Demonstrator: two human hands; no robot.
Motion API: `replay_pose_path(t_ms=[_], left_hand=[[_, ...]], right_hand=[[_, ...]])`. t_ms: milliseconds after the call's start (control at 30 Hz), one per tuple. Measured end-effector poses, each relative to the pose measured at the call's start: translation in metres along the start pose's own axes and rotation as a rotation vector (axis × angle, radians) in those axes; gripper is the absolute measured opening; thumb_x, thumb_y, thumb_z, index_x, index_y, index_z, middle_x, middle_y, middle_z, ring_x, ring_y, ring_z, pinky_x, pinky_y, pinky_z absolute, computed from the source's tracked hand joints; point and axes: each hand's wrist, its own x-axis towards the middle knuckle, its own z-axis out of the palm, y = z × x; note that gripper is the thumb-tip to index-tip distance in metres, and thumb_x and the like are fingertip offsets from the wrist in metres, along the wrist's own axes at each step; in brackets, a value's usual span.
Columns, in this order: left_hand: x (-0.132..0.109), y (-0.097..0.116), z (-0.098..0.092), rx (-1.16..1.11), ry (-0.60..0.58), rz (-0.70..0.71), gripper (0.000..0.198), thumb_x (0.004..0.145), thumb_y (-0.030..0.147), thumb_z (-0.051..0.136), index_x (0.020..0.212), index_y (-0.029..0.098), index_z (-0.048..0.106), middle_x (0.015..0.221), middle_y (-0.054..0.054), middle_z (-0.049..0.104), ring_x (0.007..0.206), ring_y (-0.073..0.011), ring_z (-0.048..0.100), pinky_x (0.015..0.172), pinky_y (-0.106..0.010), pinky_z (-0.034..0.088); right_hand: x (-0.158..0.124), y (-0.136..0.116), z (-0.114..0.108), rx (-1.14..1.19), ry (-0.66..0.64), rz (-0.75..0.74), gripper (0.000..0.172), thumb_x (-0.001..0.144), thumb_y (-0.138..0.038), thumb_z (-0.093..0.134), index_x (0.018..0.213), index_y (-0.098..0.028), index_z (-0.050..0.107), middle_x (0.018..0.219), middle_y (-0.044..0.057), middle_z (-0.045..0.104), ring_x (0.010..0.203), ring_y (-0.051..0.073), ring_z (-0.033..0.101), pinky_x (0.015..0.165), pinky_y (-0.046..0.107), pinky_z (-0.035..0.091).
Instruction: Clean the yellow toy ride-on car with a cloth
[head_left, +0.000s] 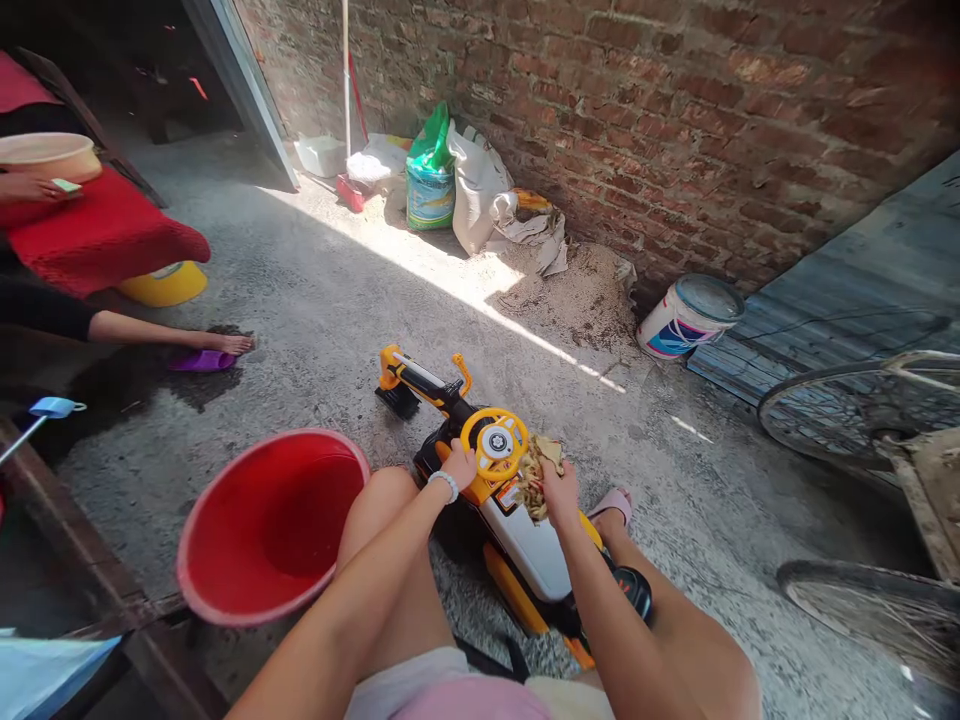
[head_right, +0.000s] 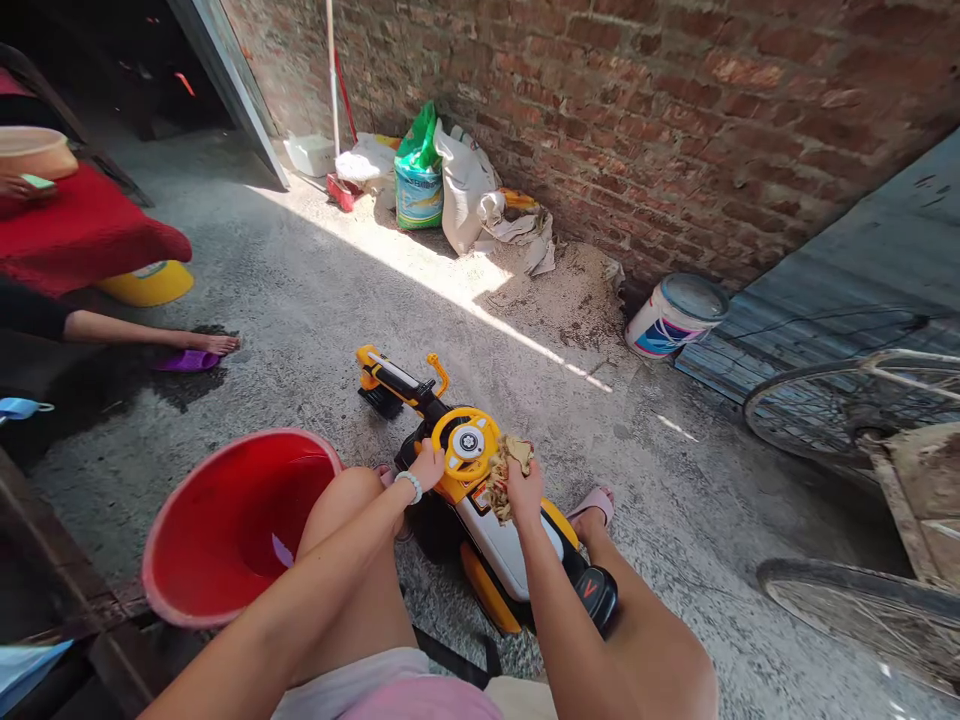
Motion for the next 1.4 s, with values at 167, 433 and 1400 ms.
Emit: replay_pose_path(t_ms=[167,433,1400], left_hand=[[-0.005,0.003,0.000,-0.020,-0.003,-0.023,0.022,0.107,0.025,0.041,0.124,0.013,0.046,0.109,-0.022,0.075,0.105,-0.0304,0.075,0.093,-0.040,0.052],[-0.014,0.003,0.004,-0.032,-0.020,-0.054,0.028,0.109,0.031,0.044,0.129,0.013,0.045,0.115,-0.021,0.075,0.111,-0.0296,0.074,0.098,-0.039,0.053],[-0.017,0.008,0.002,-0.015,-0.023,-0.062,0.030,0.108,0.031,0.041,0.131,0.012,0.045,0.122,-0.024,0.072,0.118,-0.0345,0.072,0.102,-0.044,0.051]], right_hand=[[0.006,-0.024,0.028,-0.032,-0.116,0.034,0.049,0.078,-0.037,0.060,0.122,-0.018,0.062,0.114,0.012,0.078,0.102,0.026,0.074,0.089,0.033,0.057],[0.023,-0.032,0.017,-0.352,-0.249,-0.017,0.042,0.079,-0.043,0.065,0.115,-0.021,0.070,0.108,0.010,0.079,0.099,0.029,0.073,0.084,0.034,0.054],[0.042,-0.062,0.011,-0.446,-0.229,0.016,0.049,0.081,-0.041,0.067,0.125,-0.021,0.061,0.113,0.010,0.075,0.102,0.030,0.071,0.081,0.036,0.052]])
